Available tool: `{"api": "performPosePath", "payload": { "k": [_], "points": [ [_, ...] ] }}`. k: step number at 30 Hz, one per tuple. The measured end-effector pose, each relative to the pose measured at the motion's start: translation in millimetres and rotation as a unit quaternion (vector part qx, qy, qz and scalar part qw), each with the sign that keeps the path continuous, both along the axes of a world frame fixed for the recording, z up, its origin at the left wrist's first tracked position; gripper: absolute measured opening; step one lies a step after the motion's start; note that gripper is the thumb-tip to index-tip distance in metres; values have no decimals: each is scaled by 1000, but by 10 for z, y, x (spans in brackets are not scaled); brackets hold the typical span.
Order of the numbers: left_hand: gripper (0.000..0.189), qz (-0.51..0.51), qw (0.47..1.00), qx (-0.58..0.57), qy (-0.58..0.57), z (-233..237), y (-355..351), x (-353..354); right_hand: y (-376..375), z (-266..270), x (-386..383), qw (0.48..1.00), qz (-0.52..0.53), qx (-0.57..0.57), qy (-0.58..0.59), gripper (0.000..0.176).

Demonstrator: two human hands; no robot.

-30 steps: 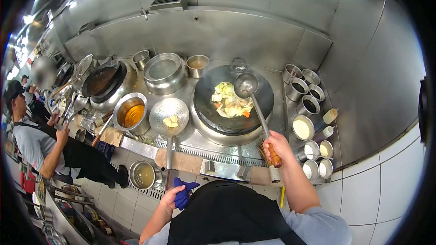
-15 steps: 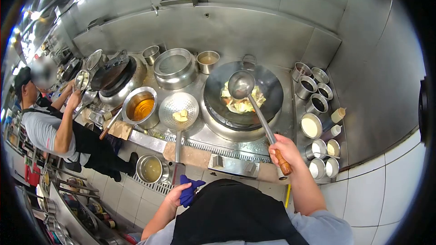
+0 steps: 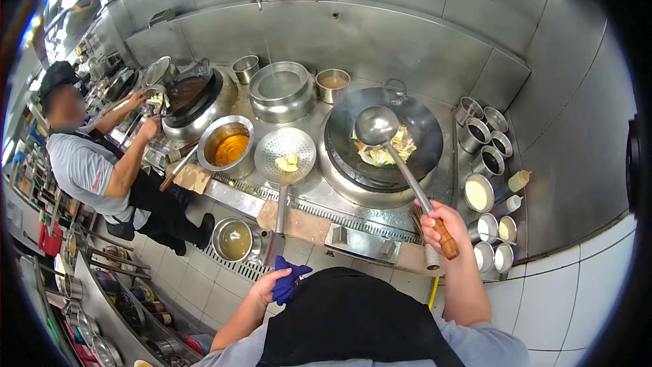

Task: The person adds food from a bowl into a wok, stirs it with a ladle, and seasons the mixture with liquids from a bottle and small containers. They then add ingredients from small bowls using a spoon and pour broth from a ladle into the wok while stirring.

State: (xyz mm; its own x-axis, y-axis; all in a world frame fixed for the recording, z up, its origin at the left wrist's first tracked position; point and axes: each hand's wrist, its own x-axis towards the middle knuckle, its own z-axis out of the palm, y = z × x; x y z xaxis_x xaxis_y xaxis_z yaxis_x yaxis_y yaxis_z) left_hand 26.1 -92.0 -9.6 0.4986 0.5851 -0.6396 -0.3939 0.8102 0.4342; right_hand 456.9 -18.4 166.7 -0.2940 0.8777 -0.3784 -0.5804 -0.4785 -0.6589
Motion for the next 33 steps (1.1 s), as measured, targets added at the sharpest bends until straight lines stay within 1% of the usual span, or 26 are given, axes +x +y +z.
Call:
{"api": "performPosePath", "payload": {
  "k": [1, 3, 4, 6, 7, 9, 11, 12, 13, 14, 15, 16, 17, 18, 19, 20, 22, 23, 25, 26, 27, 28, 30, 31, 32, 33],
  "points": [
    [37, -4, 1000, 5, -2, -27, -7, -11, 58, -12, 16, 999, -15, 13, -45, 33],
    [39, -12, 1000, 15, 11, 6, -26, 7, 299, -149, 43, 972, -42, 37, -228, 32],
    [42, -18, 999, 29, 26, 39, 0, 38, 478, -263, 60, 944, -52, 51, -323, 33],
    [43, -15, 999, 26, 26, 47, 62, 113, 856, -577, 133, 877, -74, 106, -462, 35],
    [44, -9, 999, 21, 26, 55, 95, 171, 1004, -698, 137, 877, -75, 107, -463, 35],
    [43, -6, 998, 50, 35, 175, 194, 293, 1254, -885, 111, 775, -96, 132, -611, 38],
    [43, -20, 998, 49, -18, 201, 289, 362, 1379, -1060, 96, 788, -47, 107, -605, 41],
    [42, -8, 999, 46, -1, 130, 332, 414, 1346, -1093, 66, 810, -32, 107, -576, 44],
    [42, -8, 999, 46, -1, 77, 351, 419, 1257, -965, 47, 799, 33, 112, -590, 49],
    [42, -1, 999, 46, -10, 24, 370, 430, 1203, -1140, 178, 710, 25, 199, -675, 50],
    [41, 7, 999, 46, -20, 42, 389, 471, 1144, -1297, 328, 605, 17, 280, -745, 52],
    [41, 9, 999, 50, -15, 126, 402, 517, 1014, -1102, 390, 605, 18, 277, -746, 52],
    [41, 7, 999, 50, -15, 120, 428, 553, 802, -694, 425, 519, 96, 245, -813, 53],
    [41, 18, 998, 55, -28, 107, 456, 587, 686, -463, 475, 424, 172, 209, -865, 54],
    [42, 30, 997, 61, -42, 104, 484, 624, 606, -491, 656, 376, 158, 213, -888, 53],
    [43, 36, 996, 69, -50, 128, 517, 676, 473, -318, 702, 353, 176, 203, -896, 53],
    [44, 59, 995, 64, -47, 165, 613, 826, 196, -129, 823, 351, 142, 215, -900, 57],
    [45, 77, 994, 59, -44, 171, 667, 914, 50, 26, 861, 350, 144, 219, -899, 57],
    [51, 79, 991, 69, -78, 154, 818, 1086, -182, 255, 937, 444, 144, 178, -866, 57],
    [54, 68, 990, 76, -99, 171, 930, 1189, -189, 218, 979, 443, 145, 180, -866, 57],
    [56, 56, 988, 81, -120, 193, 1043, 1297, -190, 146, 1022, 491, 140, 182, -840, 56],
    [57, 48, 989, 88, -111, 250, 1147, 1414, -192, 57, 1067, 539, 134, 182, -811, 55],
    [58, 21, 988, 104, -112, 307, 1391, 1623, -42, -284, 1024, 547, 125, 158, -812, 55],
    [62, 14, 989, 109, -101, 345, 1496, 1724, 67, -441, 996, 554, 117, 140, -813, 54],
    [59, 12, 991, 111, -77, 351, 1610, 1819, 167, -560, 996, 552, 115, 143, -813, 54],
    [57, 11, 992, 111, -51, 348, 1706, 1890, 245, -681, 978, 600, 59, 149, -784, 53]
  ]
}}
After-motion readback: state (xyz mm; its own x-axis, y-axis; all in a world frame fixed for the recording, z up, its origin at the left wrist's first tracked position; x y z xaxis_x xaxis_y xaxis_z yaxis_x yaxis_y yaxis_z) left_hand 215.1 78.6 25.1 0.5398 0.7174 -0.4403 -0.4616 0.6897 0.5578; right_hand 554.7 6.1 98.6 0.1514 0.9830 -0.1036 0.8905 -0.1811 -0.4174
